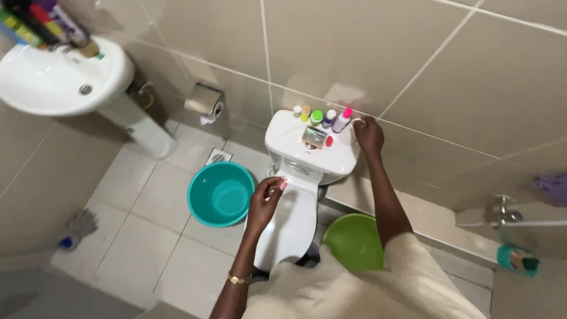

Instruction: The person moves several toiletries from the toilet tank and a small shelf onto the bathroom sink. They handle bottles, tubes, and a small box one at a time, placing them on the sink surface.

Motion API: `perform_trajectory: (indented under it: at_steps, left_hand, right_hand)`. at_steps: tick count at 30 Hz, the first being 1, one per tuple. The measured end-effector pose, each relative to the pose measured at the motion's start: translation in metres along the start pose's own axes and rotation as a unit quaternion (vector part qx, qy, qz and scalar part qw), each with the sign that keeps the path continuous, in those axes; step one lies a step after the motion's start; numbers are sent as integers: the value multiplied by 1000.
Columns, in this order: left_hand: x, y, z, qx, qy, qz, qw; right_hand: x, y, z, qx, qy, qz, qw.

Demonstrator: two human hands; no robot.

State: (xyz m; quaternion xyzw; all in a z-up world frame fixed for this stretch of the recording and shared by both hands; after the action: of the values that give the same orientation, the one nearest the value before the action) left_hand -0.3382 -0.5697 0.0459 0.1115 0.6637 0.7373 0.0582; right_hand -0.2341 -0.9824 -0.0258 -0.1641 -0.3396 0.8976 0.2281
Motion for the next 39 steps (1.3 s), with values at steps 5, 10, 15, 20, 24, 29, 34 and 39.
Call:
perform_trajectory:
  at_steps: [5,10,15,20,24,29,34,39]
  left_hand:
    - [2,22,6,-55,56,-35,996]
    - [11,18,-6,-12,54,-11,998]
    - [15,15,-21,-11,35,24,999]
    - [11,22,-24,-15,32,-10,999]
    - [6,27,-31,-36,21,-23,999]
    - [5,48,-45,-154,40,-157,975]
    - [3,37,-49,-114,38,-79,990]
    - [11,9,-34,-28,75,-20,997]
  right_hand:
    - [-53,-2,-49,96,5,-30,995]
    - [-57,-1,-70,114,19,7,993]
    - [-49,-9,-55,68,32,43,996]
    - [-25,-58,-8,74,16,102,992]
    - [16,-117,25,67,-78,136,985]
    - [86,-177,21,-117,-348,114,923]
    - [142,-205,8,-235,-472,162,834]
    - [118,-165,-30,-263,-427,156,851]
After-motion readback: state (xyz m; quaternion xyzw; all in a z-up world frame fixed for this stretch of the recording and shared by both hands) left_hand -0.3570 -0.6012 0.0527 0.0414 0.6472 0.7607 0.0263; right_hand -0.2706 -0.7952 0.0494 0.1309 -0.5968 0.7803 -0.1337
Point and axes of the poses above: each hand's wrist, its own x-axis away from the middle knuckle, its own z-axis out of the back of the hand, y = z × x, the point moved 6 cm from there along -x, towards the middle knuckle, and after that the axes turned 3 degrees about -y, right-handed, at the moved point
